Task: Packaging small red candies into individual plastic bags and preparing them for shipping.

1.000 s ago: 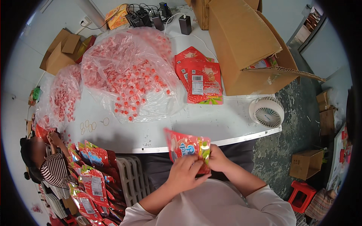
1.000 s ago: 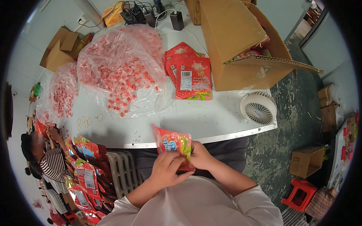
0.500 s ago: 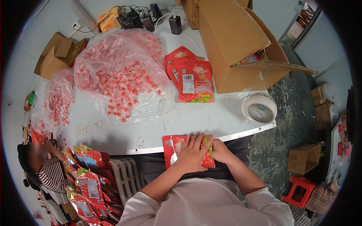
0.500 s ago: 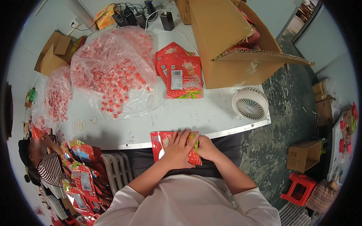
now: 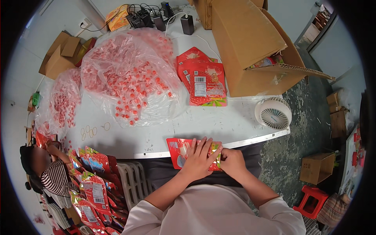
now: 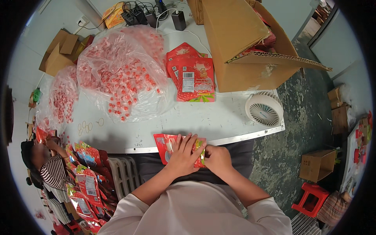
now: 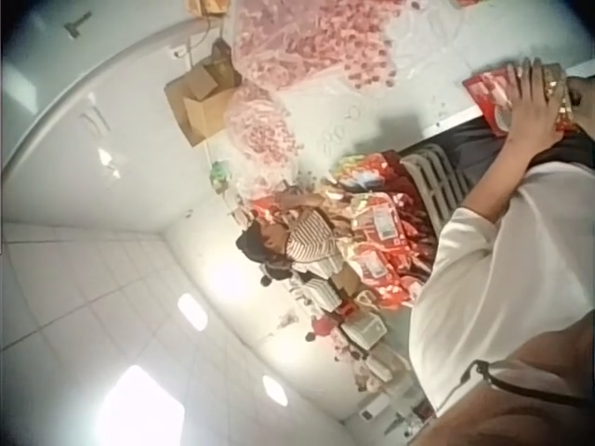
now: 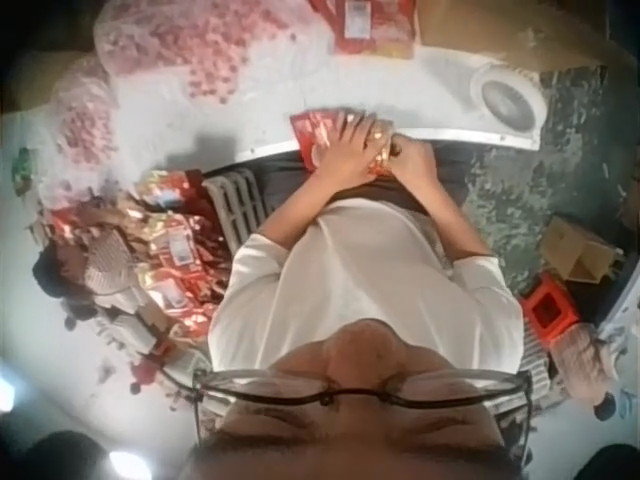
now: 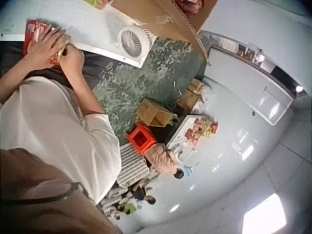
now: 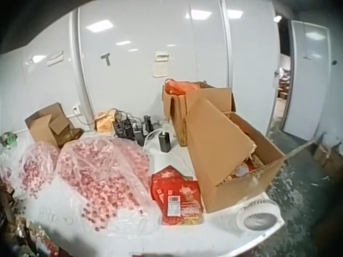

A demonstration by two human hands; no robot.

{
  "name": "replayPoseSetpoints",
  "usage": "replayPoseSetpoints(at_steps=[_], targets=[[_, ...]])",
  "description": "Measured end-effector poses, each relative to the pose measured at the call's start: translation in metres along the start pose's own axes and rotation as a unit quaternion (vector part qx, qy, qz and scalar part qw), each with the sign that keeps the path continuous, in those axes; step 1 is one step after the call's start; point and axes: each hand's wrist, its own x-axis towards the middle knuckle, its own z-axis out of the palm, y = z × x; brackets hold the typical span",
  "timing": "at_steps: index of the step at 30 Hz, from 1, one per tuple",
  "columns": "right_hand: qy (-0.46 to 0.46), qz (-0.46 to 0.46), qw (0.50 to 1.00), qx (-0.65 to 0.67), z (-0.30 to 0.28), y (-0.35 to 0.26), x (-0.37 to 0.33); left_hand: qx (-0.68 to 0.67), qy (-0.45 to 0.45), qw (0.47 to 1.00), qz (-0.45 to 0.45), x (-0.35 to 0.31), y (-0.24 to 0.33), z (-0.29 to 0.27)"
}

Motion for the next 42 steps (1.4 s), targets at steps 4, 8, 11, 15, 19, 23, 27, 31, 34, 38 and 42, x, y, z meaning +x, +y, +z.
replayPoseSetpoints(at_steps=[4,8,11,15,19,23,27,31,34,38,42], targets=[[-0.069,0.2,0.951,0.226,-0.017,0.0,0.008,0.02,-0.024,0.999,0.008,0.0,-0.003,0.001],[-0.012,0.14,0.932,0.335,-0.003,0.017,-0.001,0.019,-0.015,1.0,-0.004,0.006,-0.003,0.001],[0.001,0.095,0.975,0.198,-0.008,-0.003,-0.004,0.047,-0.026,0.998,-0.015,0.005,-0.005,0.001],[-0.052,0.146,0.949,0.274,0.0,0.014,-0.004,0.064,-0.046,0.997,-0.003,0.007,-0.002,0.001],[-0.114,0.278,0.733,0.61,-0.005,0.025,0.0,0.034,-0.011,0.999,-0.008,0.004,-0.005,0.004],[-0.191,0.253,0.724,0.613,-0.006,0.034,0.0,0.041,-0.03,0.998,0.022,0.003,-0.003,0.002],[-0.267,0.279,0.609,0.693,0.006,0.04,0.0,0.032,-0.01,0.998,0.06,0.004,0.003,0.002],[-0.303,0.275,0.559,0.722,0.026,0.04,0.003,0.029,0.006,0.996,0.088,0.0,0.009,0.009],[-0.329,0.335,0.508,0.722,0.039,0.036,0.009,0.071,0.017,0.991,0.115,-0.005,0.009,0.014],[-0.377,0.324,0.428,0.755,0.057,0.058,0.012,0.082,0.026,0.987,0.135,-0.003,0.005,0.005],[-0.405,0.107,0.719,0.555,0.077,0.085,0.008,0.081,0.052,0.986,0.139,-0.002,0.006,0.001]])
